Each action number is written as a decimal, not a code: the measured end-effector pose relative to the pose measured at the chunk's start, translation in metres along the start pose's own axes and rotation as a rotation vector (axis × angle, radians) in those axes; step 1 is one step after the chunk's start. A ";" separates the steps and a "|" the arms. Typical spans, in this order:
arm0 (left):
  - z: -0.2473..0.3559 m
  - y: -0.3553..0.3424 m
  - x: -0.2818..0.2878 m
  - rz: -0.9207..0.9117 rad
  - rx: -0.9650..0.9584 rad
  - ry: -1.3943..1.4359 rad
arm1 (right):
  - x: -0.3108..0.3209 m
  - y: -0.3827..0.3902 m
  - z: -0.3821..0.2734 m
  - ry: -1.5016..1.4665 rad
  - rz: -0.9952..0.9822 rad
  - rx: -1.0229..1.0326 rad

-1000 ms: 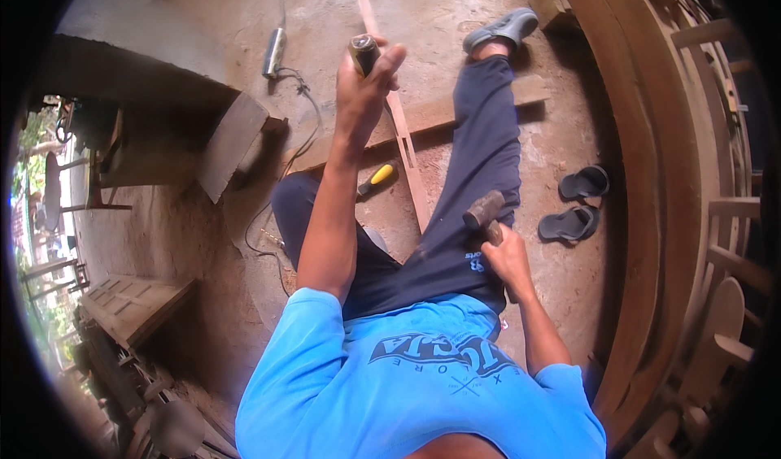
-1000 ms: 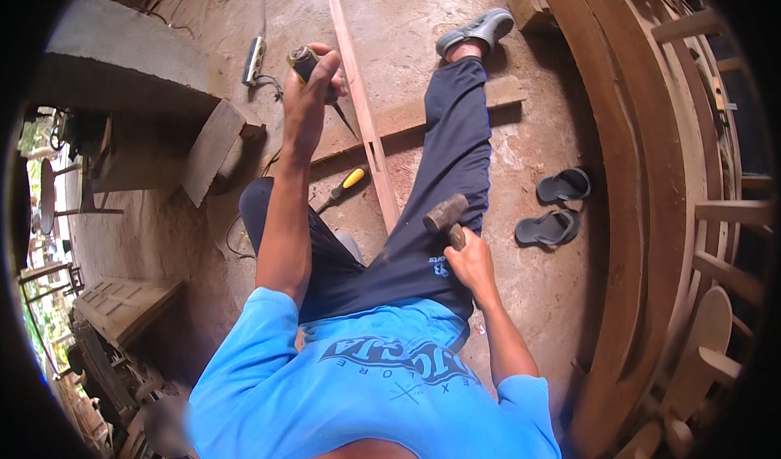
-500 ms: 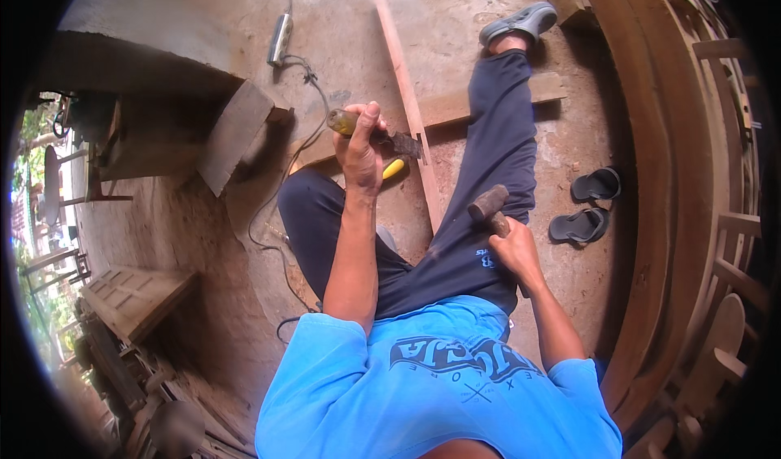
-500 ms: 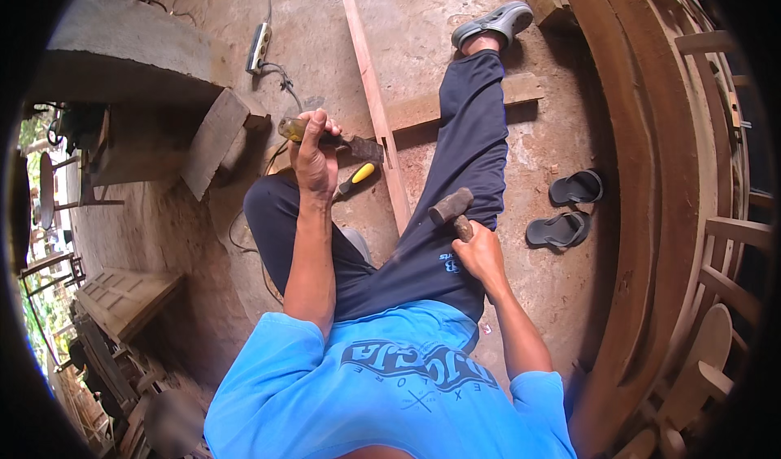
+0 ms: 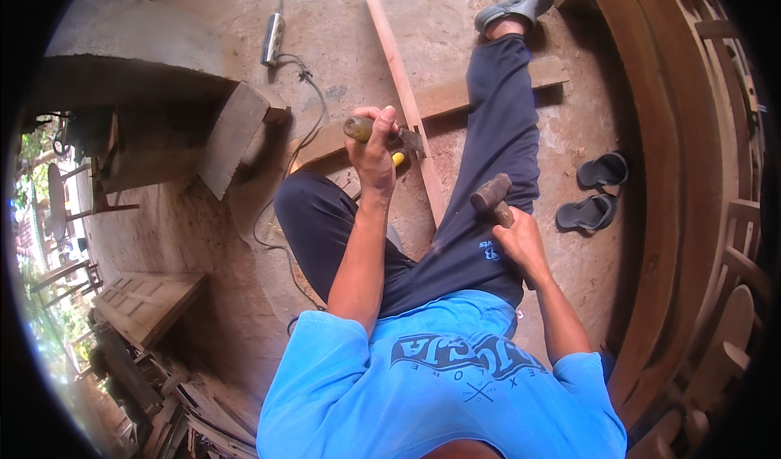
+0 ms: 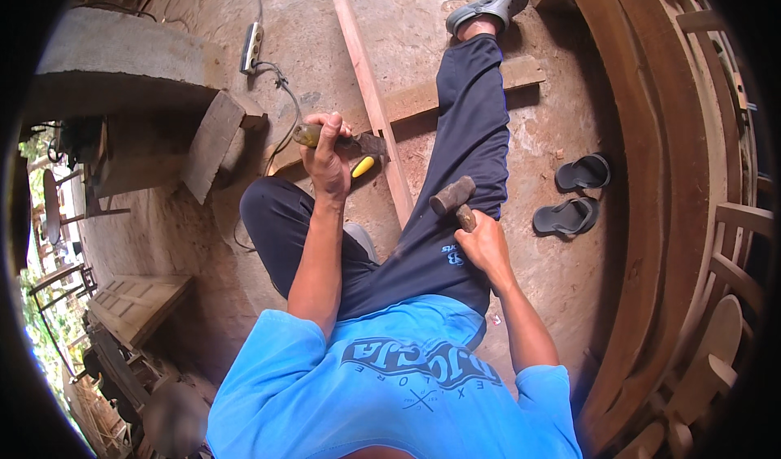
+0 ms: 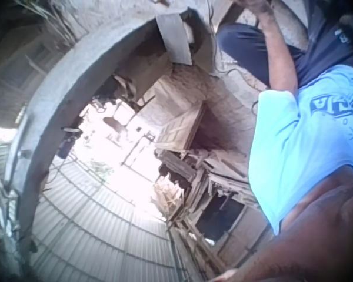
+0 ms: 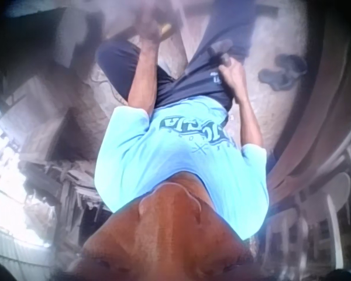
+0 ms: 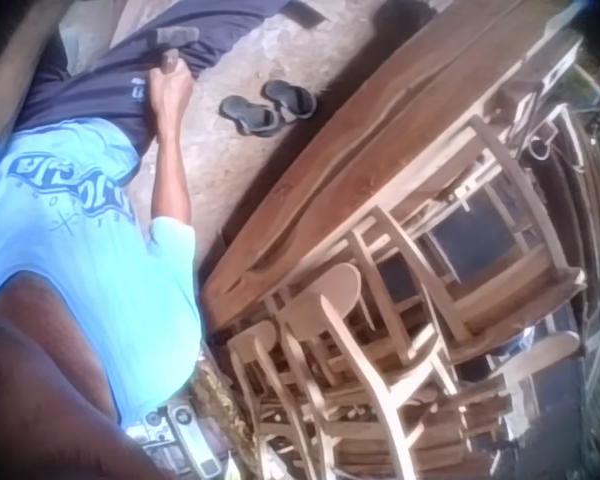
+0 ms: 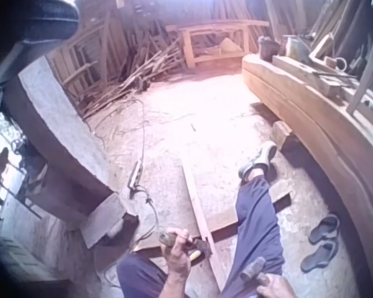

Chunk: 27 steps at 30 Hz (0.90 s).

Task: The person sits on the floor and uses a chisel and hammer to carve a groove into a long wooden plank. They repeatedly position the chisel and strike it with the hammer to remove wood shavings.

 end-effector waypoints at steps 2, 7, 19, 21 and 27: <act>0.000 0.006 -0.004 0.006 -0.001 -0.038 | 0.001 0.000 -0.002 0.008 0.005 0.002; -0.002 0.018 -0.013 0.004 -0.005 -0.017 | 0.004 0.001 -0.005 0.012 -0.007 -0.020; 0.002 0.025 -0.013 -0.043 -0.092 -0.141 | 0.004 0.000 -0.004 -0.007 -0.007 -0.019; 0.002 0.027 -0.014 -0.047 -0.080 -0.127 | 0.003 0.000 -0.003 -0.007 -0.017 -0.033; -0.001 0.035 -0.014 -0.034 -0.069 -0.125 | 0.004 -0.001 -0.003 0.004 -0.014 -0.016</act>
Point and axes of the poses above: each hand's wrist, its own y-axis away from the middle knuckle, its own x-axis out of the back of the hand, z = x × y, the point moved 3 cm from there along -y, towards the middle knuckle, and after that the axes turned 5 degrees about -z, right-handed, at the moved point
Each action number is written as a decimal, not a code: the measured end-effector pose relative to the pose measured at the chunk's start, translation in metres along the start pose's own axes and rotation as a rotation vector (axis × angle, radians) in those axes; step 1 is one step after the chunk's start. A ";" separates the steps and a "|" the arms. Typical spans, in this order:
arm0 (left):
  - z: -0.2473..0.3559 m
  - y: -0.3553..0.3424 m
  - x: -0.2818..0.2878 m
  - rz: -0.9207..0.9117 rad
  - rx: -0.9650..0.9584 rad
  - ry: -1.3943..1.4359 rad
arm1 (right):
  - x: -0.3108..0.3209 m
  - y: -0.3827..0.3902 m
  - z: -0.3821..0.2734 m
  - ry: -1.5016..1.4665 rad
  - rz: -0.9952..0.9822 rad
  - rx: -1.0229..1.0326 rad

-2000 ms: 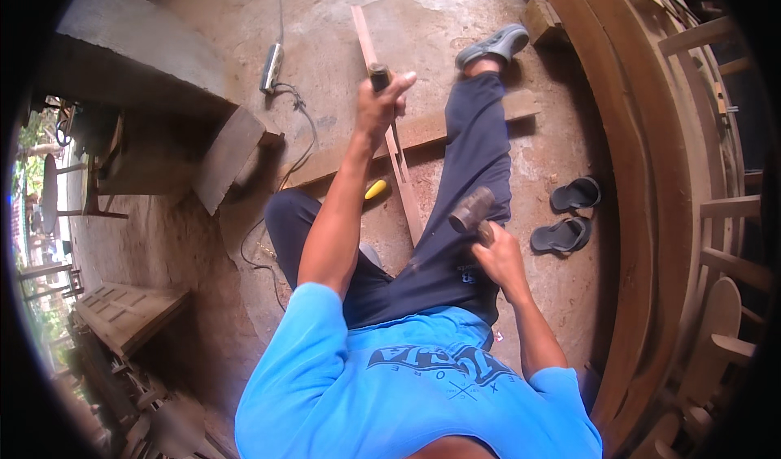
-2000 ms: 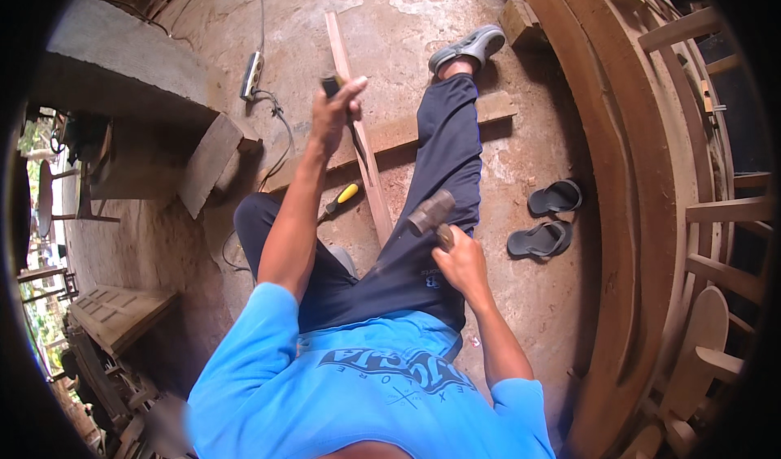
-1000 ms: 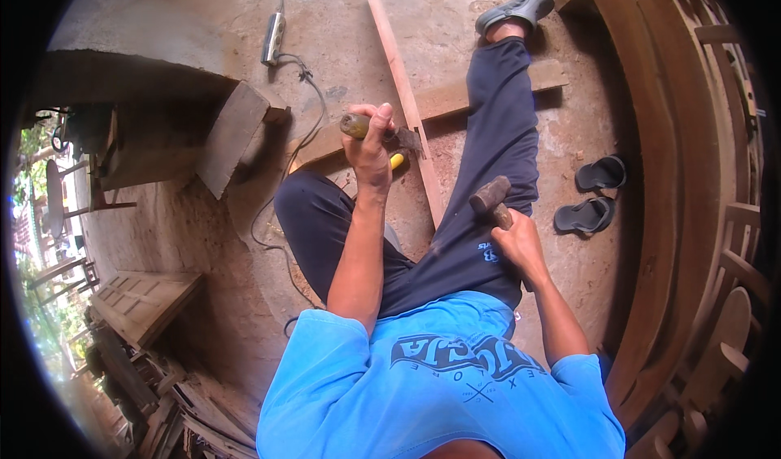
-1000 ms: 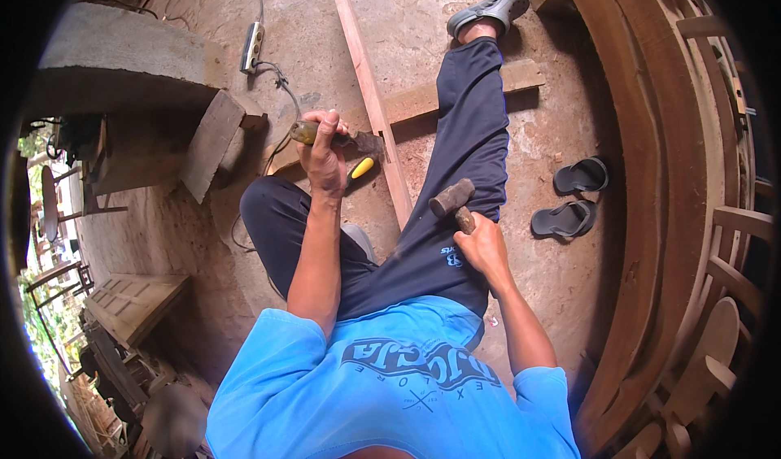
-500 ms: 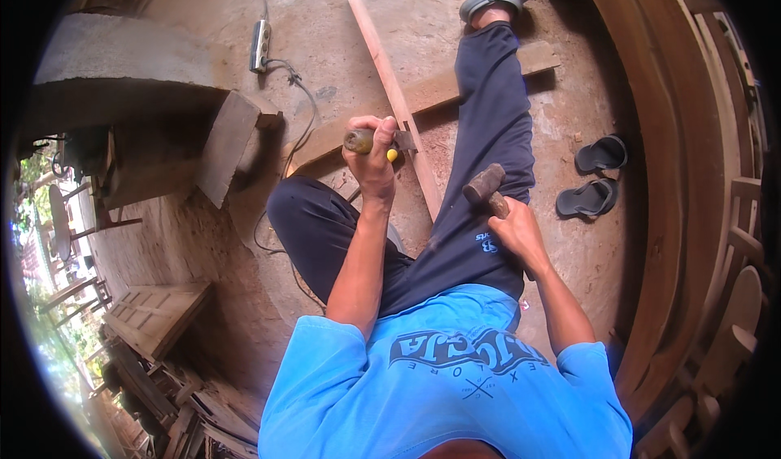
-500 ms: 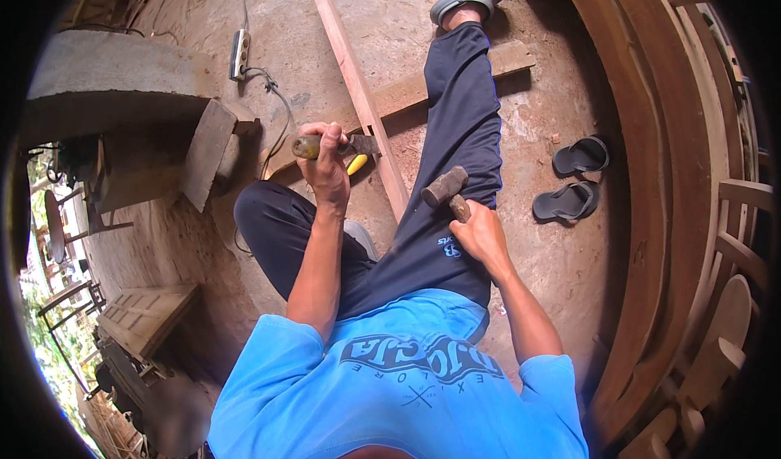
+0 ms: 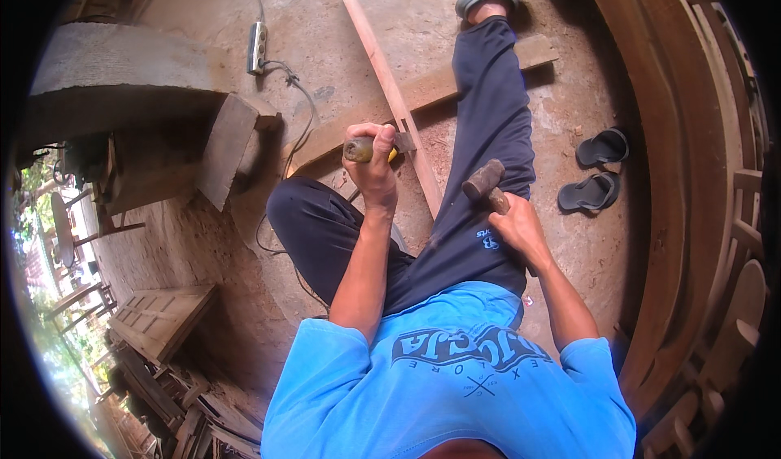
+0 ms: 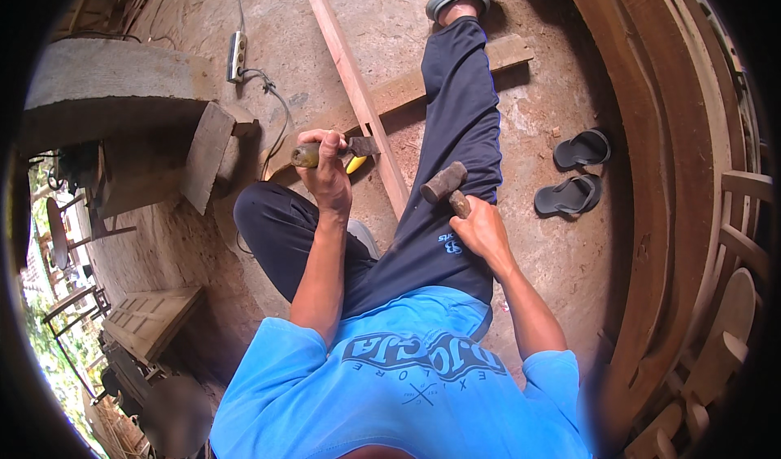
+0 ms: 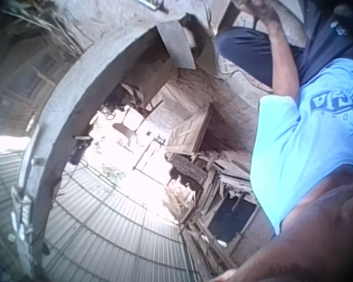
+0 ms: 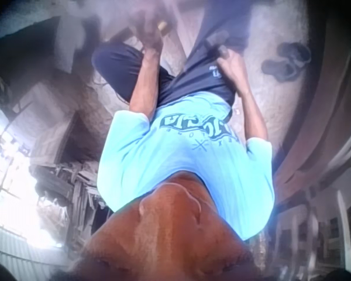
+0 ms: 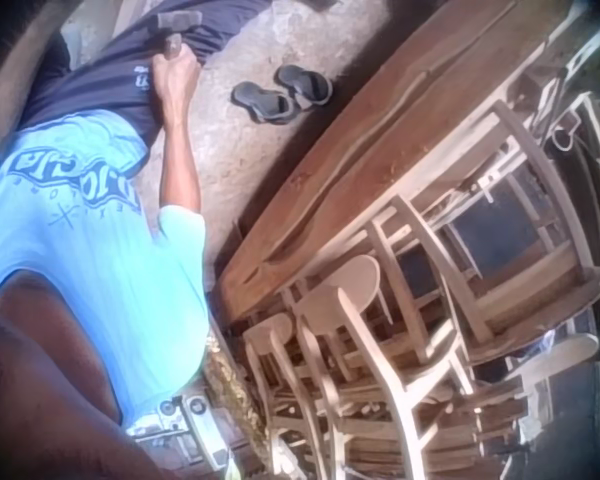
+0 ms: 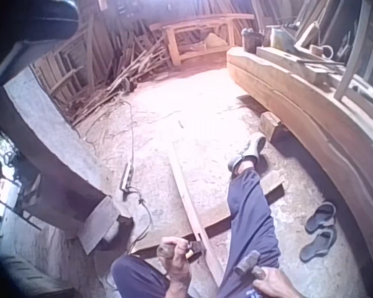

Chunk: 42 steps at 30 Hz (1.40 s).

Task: The person sits on the floor and uses a chisel and hammer to carve a groove into a long wooden plank. They repeatedly position the chisel and strike it with the hammer to remove wood shavings.

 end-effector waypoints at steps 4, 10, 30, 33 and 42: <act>-0.002 0.002 0.001 -0.007 -0.012 -0.012 | 0.000 0.000 -0.001 -0.003 0.000 0.014; -0.005 0.003 0.002 -0.004 -0.003 0.001 | 0.001 0.001 -0.002 0.002 -0.005 0.004; -0.008 0.004 0.003 -0.011 -0.028 0.005 | 0.000 -0.001 -0.002 0.017 -0.014 -0.013; -0.008 0.004 0.004 -0.013 -0.033 -0.002 | 0.000 -0.001 -0.003 0.006 -0.012 0.005; -0.007 0.008 0.001 0.008 -0.031 -0.010 | -0.001 -0.002 0.000 0.023 -0.028 -0.022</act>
Point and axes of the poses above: each hand's wrist, its own y-axis away from the middle knuckle, its own x-axis out of the back of the hand, z = x × y, the point moved 3 cm from there along -y, towards the middle knuckle, and after that the axes turned 5 degrees about -z, right-handed, at the moved point
